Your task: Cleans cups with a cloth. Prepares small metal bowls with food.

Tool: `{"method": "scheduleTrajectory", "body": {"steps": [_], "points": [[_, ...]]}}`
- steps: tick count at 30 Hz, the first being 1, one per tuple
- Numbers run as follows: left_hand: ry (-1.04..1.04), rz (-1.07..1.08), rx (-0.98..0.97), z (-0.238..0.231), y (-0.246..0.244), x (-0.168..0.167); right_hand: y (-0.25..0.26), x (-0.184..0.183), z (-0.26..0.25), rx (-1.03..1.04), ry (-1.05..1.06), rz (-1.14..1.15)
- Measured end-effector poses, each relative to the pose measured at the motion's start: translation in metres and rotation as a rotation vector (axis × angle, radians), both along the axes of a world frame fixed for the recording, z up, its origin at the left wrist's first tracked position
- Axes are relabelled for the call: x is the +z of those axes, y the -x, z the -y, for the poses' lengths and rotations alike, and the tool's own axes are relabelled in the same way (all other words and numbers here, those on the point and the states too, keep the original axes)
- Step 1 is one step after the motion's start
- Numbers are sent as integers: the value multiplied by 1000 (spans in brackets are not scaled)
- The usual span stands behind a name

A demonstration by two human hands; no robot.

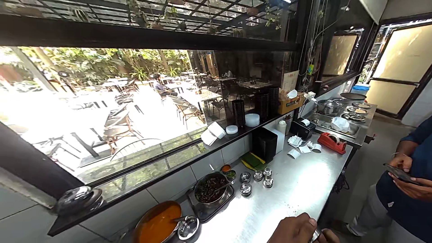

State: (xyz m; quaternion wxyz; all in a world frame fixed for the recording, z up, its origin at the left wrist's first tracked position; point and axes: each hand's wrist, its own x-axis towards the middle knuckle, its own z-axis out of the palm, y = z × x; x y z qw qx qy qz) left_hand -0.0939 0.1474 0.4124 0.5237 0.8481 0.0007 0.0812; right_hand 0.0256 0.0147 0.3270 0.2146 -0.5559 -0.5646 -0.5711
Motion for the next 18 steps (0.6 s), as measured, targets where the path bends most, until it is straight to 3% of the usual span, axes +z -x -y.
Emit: {"method": "scheduleTrajectory", "body": {"steps": [2,6,7,8,9,12,14,16,18], "points": [[27,61,77,-3,-4,8,8,16,-10,63,-22,-251],[172,143,39,-1,-15,19,69,84,-21,453,-285,-1343],[200,144,-8,-2,-16,17,79,94,-22,508,-354,-1495],[211,131,-59,-4,-16,18,83,90,-21,485,-356,-1487],[203,107,-84,-5,-14,18,82,75,-21,394,-310,-1334],[113,26,-112,-5,-6,8,42,12,-9,11,-117,-474],[69,45,-103,-6,-8,0,8,11,4,-51,-12,-42],[84,94,-61,-8,-8,7,0,28,1,-25,2,-11],[72,138,4,-10,-9,25,12,50,-13,44,-78,-367]]}}
